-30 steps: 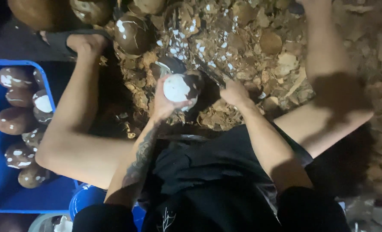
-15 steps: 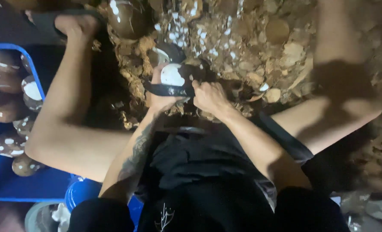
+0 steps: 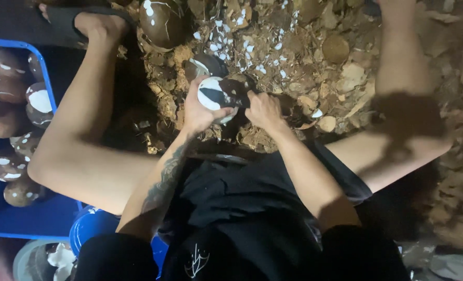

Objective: A person uses a knife to quickly peel the outer husk off a coconut while sitting on the floor.

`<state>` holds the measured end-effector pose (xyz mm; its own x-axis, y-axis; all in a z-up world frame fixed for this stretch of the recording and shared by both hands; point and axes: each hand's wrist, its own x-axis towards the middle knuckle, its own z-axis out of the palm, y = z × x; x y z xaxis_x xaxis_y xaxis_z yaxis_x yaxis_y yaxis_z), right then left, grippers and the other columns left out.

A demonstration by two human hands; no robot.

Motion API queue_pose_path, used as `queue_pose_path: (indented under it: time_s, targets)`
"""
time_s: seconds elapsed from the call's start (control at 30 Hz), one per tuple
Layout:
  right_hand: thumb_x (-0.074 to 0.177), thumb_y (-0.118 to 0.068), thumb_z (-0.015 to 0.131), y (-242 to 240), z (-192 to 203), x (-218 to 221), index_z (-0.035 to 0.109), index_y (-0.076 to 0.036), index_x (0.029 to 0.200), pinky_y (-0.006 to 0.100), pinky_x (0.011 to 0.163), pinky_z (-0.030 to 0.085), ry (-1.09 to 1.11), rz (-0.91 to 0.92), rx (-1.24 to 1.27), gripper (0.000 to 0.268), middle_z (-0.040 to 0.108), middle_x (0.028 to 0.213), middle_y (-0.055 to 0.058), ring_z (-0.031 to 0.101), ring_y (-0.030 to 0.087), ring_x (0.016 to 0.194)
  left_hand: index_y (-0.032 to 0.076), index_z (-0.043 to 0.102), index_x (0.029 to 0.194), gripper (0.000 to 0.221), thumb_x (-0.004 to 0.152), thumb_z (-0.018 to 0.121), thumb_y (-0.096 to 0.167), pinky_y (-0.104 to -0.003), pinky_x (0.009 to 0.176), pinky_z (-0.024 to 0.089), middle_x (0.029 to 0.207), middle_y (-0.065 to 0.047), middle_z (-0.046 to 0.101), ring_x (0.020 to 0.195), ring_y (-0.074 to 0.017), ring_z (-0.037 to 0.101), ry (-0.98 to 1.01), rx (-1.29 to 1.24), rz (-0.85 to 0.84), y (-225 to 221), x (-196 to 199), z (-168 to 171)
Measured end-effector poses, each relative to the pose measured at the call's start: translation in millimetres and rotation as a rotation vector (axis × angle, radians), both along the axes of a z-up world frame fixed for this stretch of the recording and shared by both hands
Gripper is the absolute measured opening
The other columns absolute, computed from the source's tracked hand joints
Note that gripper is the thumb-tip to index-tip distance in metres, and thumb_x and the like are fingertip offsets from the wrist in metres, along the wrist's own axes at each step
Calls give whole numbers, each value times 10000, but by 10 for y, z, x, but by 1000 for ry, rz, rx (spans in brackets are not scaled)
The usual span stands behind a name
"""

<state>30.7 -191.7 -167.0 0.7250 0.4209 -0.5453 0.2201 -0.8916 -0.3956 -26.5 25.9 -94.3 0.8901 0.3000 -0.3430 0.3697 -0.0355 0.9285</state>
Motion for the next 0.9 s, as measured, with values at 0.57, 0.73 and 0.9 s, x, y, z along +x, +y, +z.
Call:
queue_pose_path:
  time_s: [0.57,0.73,0.9]
  targets:
    - [892,-262,650,152,411,-156,646,-9,1293,611,789,593,-7,75,102,475,756,934,300,759,498,921,47,540,1387,1145,430,1149,200,-531,1116,492,1225,-208,685,1260,-369,648,72,76,-31,78,-76,-41]
    - [847,-297,660,195,236,-262,617,-15,1196,582,745,612,-120,259,88,451,765,855,230,781,446,821,16,547,1425,1113,485,1124,162,-571,1023,537,1217,-259,697,1226,-407,669,-99,83,-32,110,-148,-167]
    - [857,-281,575,149,43,-218,610,-44,1115,584,700,608,-172,189,101,352,748,778,198,778,432,749,24,454,1479,1301,405,1169,189,-605,1143,458,1323,-266,616,1316,-458,603,57,44,-71,40,-57,-35]
